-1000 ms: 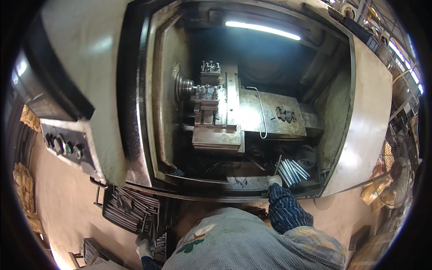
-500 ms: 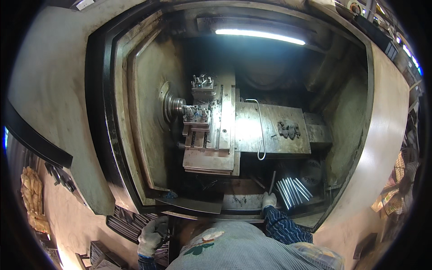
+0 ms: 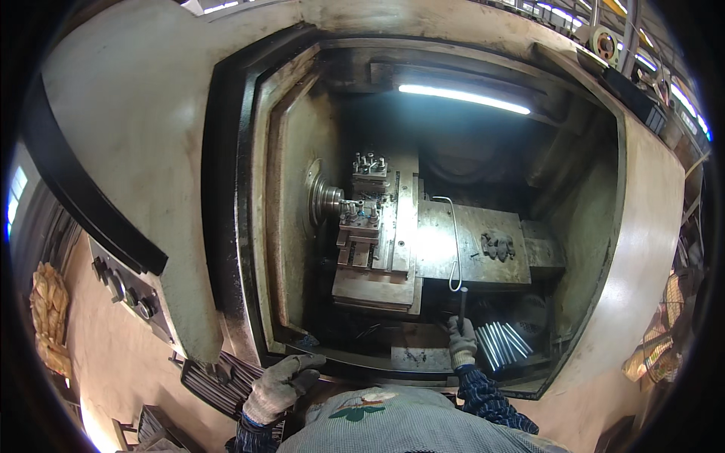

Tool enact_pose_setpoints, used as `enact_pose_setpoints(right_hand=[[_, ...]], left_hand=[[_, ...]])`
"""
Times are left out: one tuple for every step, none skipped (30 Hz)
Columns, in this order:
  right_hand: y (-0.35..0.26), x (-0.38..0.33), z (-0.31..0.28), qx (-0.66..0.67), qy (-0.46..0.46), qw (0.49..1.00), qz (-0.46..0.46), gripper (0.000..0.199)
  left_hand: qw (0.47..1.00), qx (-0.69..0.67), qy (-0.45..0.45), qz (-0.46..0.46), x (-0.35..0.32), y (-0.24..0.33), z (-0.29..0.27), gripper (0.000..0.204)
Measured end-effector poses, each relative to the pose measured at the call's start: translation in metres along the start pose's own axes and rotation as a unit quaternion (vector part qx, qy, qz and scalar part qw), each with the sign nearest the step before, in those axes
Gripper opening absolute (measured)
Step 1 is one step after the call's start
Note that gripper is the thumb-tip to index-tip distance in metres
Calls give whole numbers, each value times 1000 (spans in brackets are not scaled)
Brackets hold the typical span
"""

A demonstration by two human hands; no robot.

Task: The person operates a CNC lathe in a workshop, repeatedly loading metal rods into the chuck, closing the door, and starting the machine. They remove finished rods and place them into a nearby bin. The cycle repeats throughout the clip.

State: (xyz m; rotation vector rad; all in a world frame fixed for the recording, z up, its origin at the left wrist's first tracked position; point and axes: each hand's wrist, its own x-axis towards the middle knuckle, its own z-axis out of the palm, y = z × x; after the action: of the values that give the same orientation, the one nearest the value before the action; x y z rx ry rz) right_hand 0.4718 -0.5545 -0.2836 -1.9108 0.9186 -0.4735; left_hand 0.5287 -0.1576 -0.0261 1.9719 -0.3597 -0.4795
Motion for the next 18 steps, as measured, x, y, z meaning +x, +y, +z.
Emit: enact_pose_setpoints(right_hand=[[-2, 7, 5, -5, -20, 999, -33, 34], [-4, 19, 13, -10, -40, 997, -66, 34], [-5, 29, 18, -15, -59, 993, -98, 34], [-19, 37, 25, 8, -98, 994, -54, 36], [-50, 41, 26, -24, -109, 993, -48, 37], [-93, 40, 23, -58, -121, 990, -43, 37], [-114, 39, 21, -90, -133, 986, -36, 39], [-125, 44, 25, -70, -148, 985, -51, 42], [-138, 47, 22, -93, -175, 979, -55, 45], [-155, 47, 21, -94, -187, 976, -64, 46], [-165, 49, 21, -93, -200, 973, -73, 47], [-168, 53, 23, -99, -206, 969, -95, 46], [-168, 57, 27, -105, -213, 964, -116, 46], [-170, 61, 30, -110, -220, 959, -137, 46], [-173, 66, 32, -125, -220, 958, -135, 46], [-179, 69, 36, -140, -222, 956, -133, 46], [-185, 72, 38, -155, -223, 953, -130, 46], [-193, 73, 38, -161, -229, 954, -110, 45]], left_hand=[[1000, 0, -1, 2, -1, 0, -3, 27], [1000, 1, -1, 5, -2, -1, -5, 27], [1000, 0, -2, 8, -3, -2, -8, 27], [1000, 7, 8, 17, -5, -5, -9, 27], [999, 14, 18, 27, -6, -8, -11, 27], [999, 20, 28, 35, -8, -10, -13, 28], [999, 15, 32, 21, -9, -9, -13, 27], [999, 7, 36, 8, -12, -7, -14, 27], [999, -1, 39, -6, -14, -6, -15, 27], [999, 5, 43, -7, -15, -9, -16, 27], [999, 11, 46, -1, -16, -12, -17, 27], [999, 16, 49, 5, -18, -17, -18, 27], [998, 22, 52, 11, -20, -22, -19, 27], [999, 17, 46, -1, -22, -26, -21, 28], [998, 15, 54, 8, -22, -27, -21, 28], [998, 12, 63, 15, -22, -28, -22, 28], [997, 10, 71, 22, -23, -29, -22, 28], [997, 13, 70, 24, -24, -31, -23, 28]])
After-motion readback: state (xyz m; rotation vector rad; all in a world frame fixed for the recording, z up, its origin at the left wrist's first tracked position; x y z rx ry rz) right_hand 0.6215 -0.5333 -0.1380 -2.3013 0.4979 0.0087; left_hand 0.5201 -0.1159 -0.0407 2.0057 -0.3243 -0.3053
